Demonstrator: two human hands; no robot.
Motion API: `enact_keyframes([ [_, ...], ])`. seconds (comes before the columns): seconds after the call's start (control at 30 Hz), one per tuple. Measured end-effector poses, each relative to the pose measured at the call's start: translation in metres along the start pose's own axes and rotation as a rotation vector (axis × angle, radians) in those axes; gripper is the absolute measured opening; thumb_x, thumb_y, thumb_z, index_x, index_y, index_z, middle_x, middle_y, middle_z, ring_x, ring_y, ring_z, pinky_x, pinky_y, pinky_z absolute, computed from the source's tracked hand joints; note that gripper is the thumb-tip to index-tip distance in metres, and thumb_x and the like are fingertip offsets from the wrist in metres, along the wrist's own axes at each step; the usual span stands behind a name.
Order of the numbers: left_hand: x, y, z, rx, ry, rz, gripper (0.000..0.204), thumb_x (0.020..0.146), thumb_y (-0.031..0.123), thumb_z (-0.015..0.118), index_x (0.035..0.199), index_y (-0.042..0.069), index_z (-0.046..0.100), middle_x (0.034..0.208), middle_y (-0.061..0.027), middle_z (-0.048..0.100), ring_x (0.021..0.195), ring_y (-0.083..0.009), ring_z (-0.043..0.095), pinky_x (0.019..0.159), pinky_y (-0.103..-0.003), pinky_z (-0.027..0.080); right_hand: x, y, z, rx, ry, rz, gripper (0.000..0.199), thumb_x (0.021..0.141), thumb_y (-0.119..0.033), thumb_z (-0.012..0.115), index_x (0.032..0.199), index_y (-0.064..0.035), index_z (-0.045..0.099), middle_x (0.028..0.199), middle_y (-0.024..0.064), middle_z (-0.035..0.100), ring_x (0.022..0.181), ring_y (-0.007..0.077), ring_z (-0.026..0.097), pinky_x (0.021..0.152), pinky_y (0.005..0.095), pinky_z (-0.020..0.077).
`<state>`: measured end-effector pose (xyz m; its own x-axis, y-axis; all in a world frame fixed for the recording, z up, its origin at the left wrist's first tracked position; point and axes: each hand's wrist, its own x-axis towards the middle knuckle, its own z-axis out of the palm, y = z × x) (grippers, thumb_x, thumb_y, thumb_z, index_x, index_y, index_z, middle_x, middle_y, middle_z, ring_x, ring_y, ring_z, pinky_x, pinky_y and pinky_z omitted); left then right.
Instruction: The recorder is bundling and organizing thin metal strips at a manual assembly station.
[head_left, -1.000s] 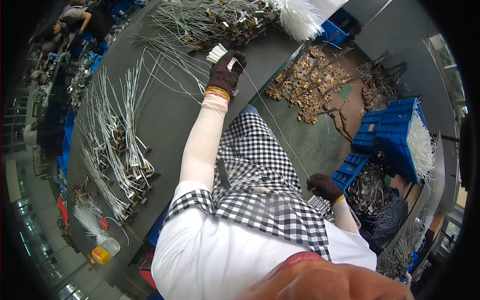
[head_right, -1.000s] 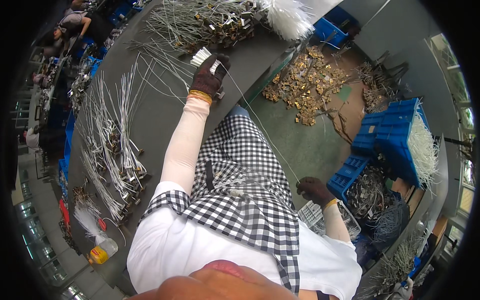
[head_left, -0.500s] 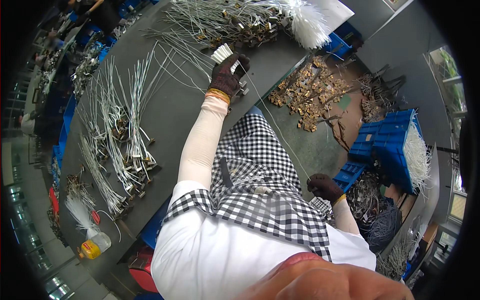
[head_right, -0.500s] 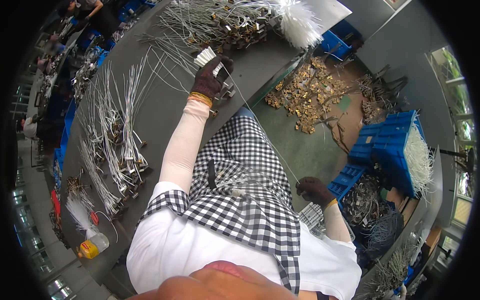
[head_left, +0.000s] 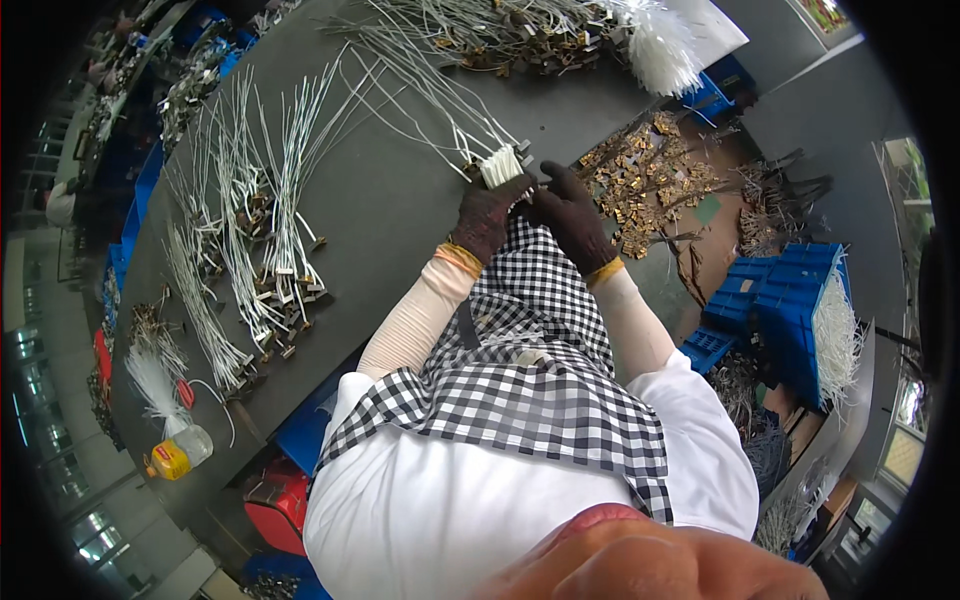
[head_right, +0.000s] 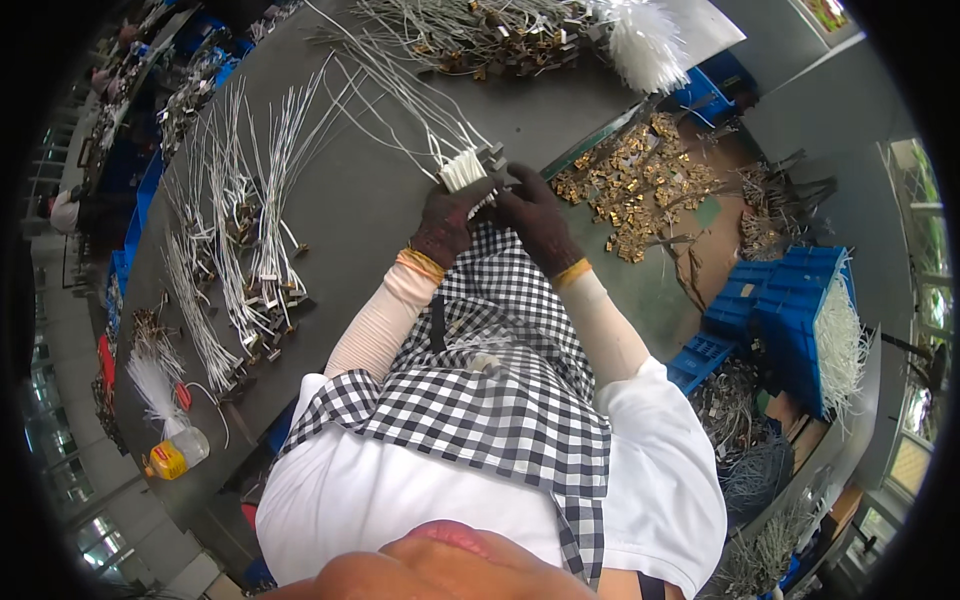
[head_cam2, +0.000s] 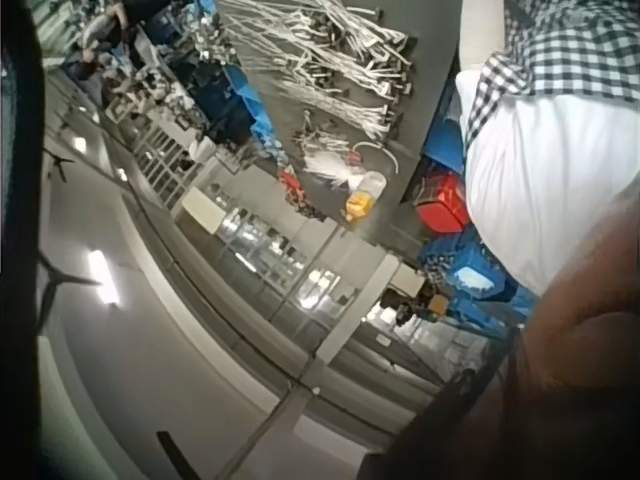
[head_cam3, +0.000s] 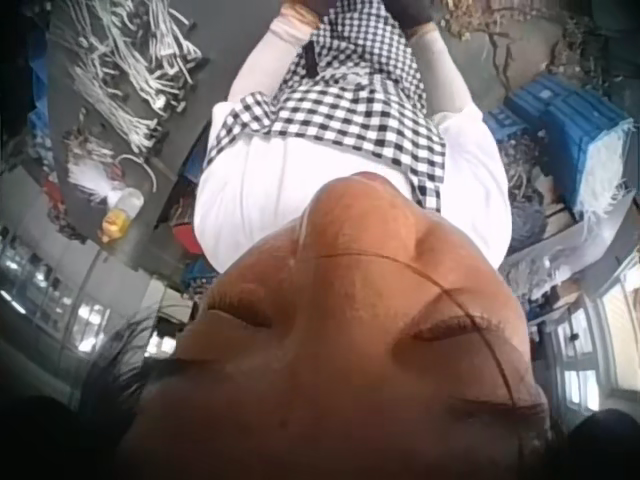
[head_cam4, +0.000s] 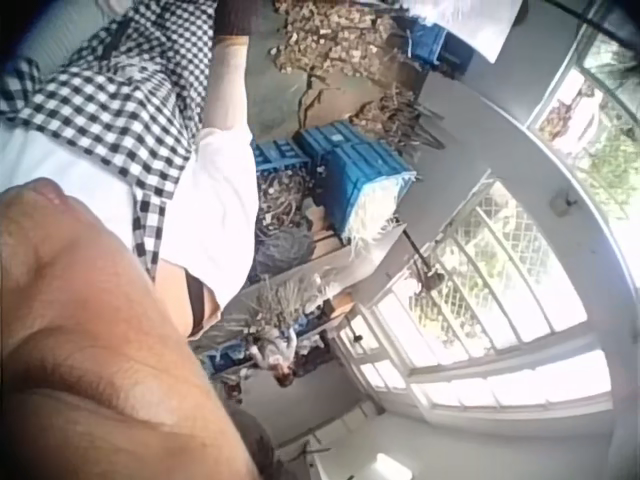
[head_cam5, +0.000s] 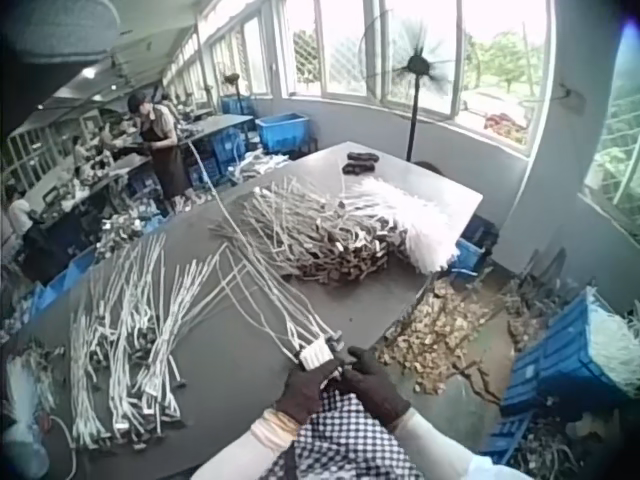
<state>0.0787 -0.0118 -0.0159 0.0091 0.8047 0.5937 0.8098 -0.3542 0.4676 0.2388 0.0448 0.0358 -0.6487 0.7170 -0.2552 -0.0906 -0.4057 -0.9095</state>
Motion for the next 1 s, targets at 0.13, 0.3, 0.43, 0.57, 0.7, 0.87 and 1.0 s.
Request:
enact_keyframes([
  [0.13,0.004,0.007,-0.031,-0.311,0.071,-0.395,0.048,0.076,-0.004,0.072,0.121,0.010,0.064,0.110,-0.0141,0.069,0.095,-0.0313,0.069,0.082,-0.039,0.057,0.009,0.006,0.006,-0.154,0.043,-0.020,0.055,0.094,-0.016,0.060,0.142,0.0009,0.041,0.106,0.0168,0.067,0.085,0.0192,0.067,0.075,0.0310,0.0553],
  [0.3,0.011,-0.012,-0.037,-0.965,0.324,-0.889,0.030,0.085,0.009,0.071,0.114,0.005,0.065,0.094,-0.0088,0.070,0.086,-0.0212,0.070,0.072,-0.033,0.058,0.018,0.012,0.022,-0.196,-0.008,-0.011,0.054,0.092,-0.012,0.061,0.141,-0.0010,0.042,0.102,0.0128,0.066,0.082,0.0177,0.066,0.072,0.0298,0.0537],
  [0.43,0.026,-0.020,-0.043,-1.081,0.341,-1.121,0.023,0.088,0.017,0.070,0.102,-0.001,0.065,0.092,-0.0066,0.068,0.081,-0.0161,0.069,0.070,-0.031,0.058,0.031,0.023,0.028,-0.220,0.001,-0.093,0.053,0.093,-0.011,0.060,0.142,-0.0015,0.041,0.100,0.0119,0.064,0.079,0.0160,0.063,0.070,0.0292,0.0528],
  [0.57,0.034,-0.033,-0.041,-1.128,0.373,-1.146,0.022,0.087,0.017,0.072,0.097,-0.001,0.066,0.088,-0.0080,0.069,0.077,-0.0172,0.069,0.069,-0.030,0.057,0.052,0.025,0.038,-0.208,0.066,-0.099,0.053,0.092,-0.009,0.060,0.141,-0.0012,0.042,0.103,0.0127,0.065,0.080,0.0169,0.063,0.069,0.0299,0.0529],
  [0.7,0.037,-0.059,-0.045,-0.985,0.259,-1.211,0.024,0.084,0.019,0.074,0.096,-0.001,0.068,0.083,-0.0081,0.070,0.071,-0.0174,0.069,0.065,-0.029,0.056,0.074,0.026,0.033,-0.253,0.052,-0.078,0.052,0.093,-0.011,0.061,0.141,-0.0023,0.042,0.101,0.0124,0.065,0.080,0.0164,0.063,0.068,0.0289,0.0526],
  [0.87,0.027,-0.088,-0.068,-0.798,0.258,-1.293,0.021,0.084,0.017,0.072,0.096,0.000,0.068,0.076,-0.0071,0.068,0.059,-0.0129,0.063,0.052,-0.026,0.050,0.147,0.003,-0.028,-1.246,0.302,-0.660,0.041,0.088,-0.018,0.069,0.126,-0.0058,0.059,0.101,0.0146,0.067,0.079,0.0243,0.065,0.072,0.0356,0.0537],
  [1.0,0.035,-0.083,-0.075,-0.938,0.121,-1.251,0.017,0.085,0.016,0.070,0.091,0.001,0.066,0.073,-0.0059,0.067,0.054,-0.0107,0.060,0.046,-0.024,0.043,0.228,-0.040,-0.056,-1.361,0.552,-0.707,0.036,0.083,-0.020,0.071,0.118,-0.0155,0.066,0.103,0.0155,0.065,0.089,0.0320,0.066,0.077,0.0413,0.0537],
])
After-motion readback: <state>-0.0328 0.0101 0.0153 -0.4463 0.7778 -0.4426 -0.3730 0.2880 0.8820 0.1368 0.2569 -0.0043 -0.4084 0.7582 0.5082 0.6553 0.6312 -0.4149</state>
